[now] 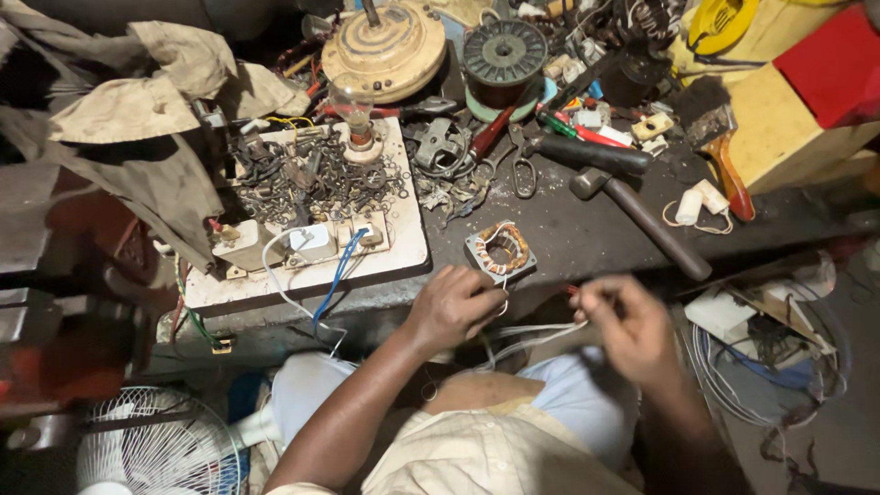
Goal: The person sits at a cluttered workbench and winds white-insulated wire by hand around the slots of a square motor stator coil, threading and pulling the wire turn by turn, then lifts and turns the wound coil in their hands at the end.
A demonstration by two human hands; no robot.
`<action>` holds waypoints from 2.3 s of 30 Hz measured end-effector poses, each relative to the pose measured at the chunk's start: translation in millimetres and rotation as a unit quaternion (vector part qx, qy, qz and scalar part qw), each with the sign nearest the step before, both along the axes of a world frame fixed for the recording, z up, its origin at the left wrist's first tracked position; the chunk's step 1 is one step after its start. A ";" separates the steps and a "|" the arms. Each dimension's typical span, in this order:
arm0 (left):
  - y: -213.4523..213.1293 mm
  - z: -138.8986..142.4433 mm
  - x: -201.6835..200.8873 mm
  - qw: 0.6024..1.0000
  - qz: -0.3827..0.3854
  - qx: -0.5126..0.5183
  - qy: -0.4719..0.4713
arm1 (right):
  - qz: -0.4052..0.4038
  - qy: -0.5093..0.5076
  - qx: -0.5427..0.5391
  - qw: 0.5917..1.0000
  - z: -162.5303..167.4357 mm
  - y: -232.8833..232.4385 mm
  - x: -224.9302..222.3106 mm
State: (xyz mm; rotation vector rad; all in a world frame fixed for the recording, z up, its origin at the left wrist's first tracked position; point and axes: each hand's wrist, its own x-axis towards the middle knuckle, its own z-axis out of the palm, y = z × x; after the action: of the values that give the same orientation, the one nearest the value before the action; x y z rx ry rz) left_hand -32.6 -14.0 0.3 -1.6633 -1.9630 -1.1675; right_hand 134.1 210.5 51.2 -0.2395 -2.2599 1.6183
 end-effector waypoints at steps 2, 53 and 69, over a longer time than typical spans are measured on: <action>0.9 1.7 -2.2 0.999 -0.014 0.011 -0.051 | -0.026 -0.007 0.039 0.999 8.7 7.5 -19.8; -8.8 11.9 -10.9 0.967 -0.058 0.011 -0.249 | 0.145 -0.097 0.314 0.933 66.6 -44.4 -57.4; -5.9 10.6 -5.7 0.970 -0.047 0.022 -0.237 | 0.031 0.128 0.455 0.881 -32.2 -15.5 -40.9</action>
State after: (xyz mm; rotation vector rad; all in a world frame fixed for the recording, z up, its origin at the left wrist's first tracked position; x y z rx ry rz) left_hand -38.3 -19.9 11.0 -1.5753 -2.1166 -1.7647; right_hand 93.1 195.0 19.0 0.2770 -2.5314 0.4201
